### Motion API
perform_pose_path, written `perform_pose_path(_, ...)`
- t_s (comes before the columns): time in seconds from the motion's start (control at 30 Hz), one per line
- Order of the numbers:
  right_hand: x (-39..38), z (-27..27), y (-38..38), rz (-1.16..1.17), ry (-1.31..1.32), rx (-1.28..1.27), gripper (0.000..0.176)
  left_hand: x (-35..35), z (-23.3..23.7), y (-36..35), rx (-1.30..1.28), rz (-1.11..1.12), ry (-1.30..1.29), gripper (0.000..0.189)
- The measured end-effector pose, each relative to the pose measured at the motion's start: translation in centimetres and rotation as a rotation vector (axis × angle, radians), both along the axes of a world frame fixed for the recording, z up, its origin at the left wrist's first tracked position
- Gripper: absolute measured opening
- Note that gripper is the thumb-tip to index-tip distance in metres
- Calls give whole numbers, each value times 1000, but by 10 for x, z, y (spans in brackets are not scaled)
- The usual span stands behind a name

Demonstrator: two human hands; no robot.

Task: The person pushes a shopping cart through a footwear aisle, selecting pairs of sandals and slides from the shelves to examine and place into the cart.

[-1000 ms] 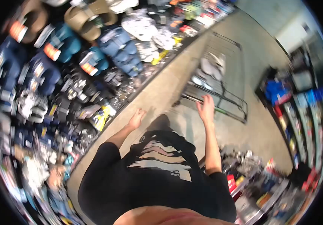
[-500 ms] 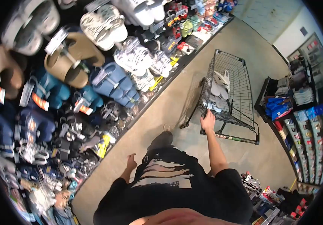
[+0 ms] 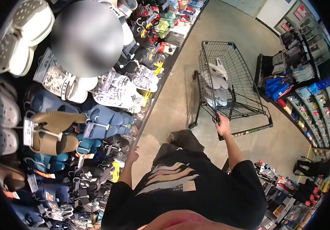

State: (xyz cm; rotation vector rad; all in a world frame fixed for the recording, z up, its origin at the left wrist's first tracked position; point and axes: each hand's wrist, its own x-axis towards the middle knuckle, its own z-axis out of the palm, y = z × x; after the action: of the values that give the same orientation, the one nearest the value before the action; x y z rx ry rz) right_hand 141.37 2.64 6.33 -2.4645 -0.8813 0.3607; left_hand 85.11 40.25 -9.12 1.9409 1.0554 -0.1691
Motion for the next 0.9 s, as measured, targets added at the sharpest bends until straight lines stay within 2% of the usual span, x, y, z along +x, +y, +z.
perform_pose_path(0.1,21,8,0,0,66,-42,69,65,28,18,-27,9,26,59)
perform_pose_path(0.13,29,7,0,6,102,-90,68,80,12,22,1,-19,-71,59)
perform_pose_path(0.17,39,6,0,10,113,-97,68,87,1,24,-6,-16,-60,59)
perform_pose_path(0.23,50,-2,-2,31,-7,7,65,133,22,25,-43,-200,19,61)
perform_pose_path(0.27,55,6,2,33,-42,-12,56,151,29,28,-45,-197,33,61)
perform_pose_path(0.3,62,13,7,40,-32,-11,56,170,34,30,-97,-245,24,61)
perform_pose_path(0.4,92,10,20,-121,160,12,35,219,37,43,-157,-258,46,60)
perform_pose_path(0.43,108,5,27,-98,169,13,35,231,40,45,-169,-238,71,59)
perform_pose_path(0.5,148,-1,48,-181,161,-464,36,254,49,59,-176,-163,88,58)
perform_pose_path(0.57,176,-9,65,-168,139,-409,38,276,56,72,-125,-205,160,57)
perform_pose_path(0.6,191,-19,76,-229,108,-239,40,296,72,80,-145,-218,162,55)
perform_pose_path(0.63,201,-38,89,-295,88,-70,43,313,62,93,-138,-197,171,55)
perform_pose_path(0.67,219,-87,84,-194,8,73,42,320,46,101,6,-236,81,55)
perform_pose_path(0.7,223,-79,99,-229,129,55,43,317,40,107,144,-282,4,54)
perform_pose_path(0.77,235,-123,108,-175,101,98,47,344,47,120,262,-232,-14,54)
perform_pose_path(0.83,242,-131,123,-239,237,-27,52,382,72,134,208,-299,36,52)
perform_pose_path(0.87,238,-102,136,-321,282,-28,53,400,84,136,184,-252,-8,51)
perform_pose_path(0.9,238,-98,139,-357,238,-42,51,414,93,139,158,-202,-46,50)
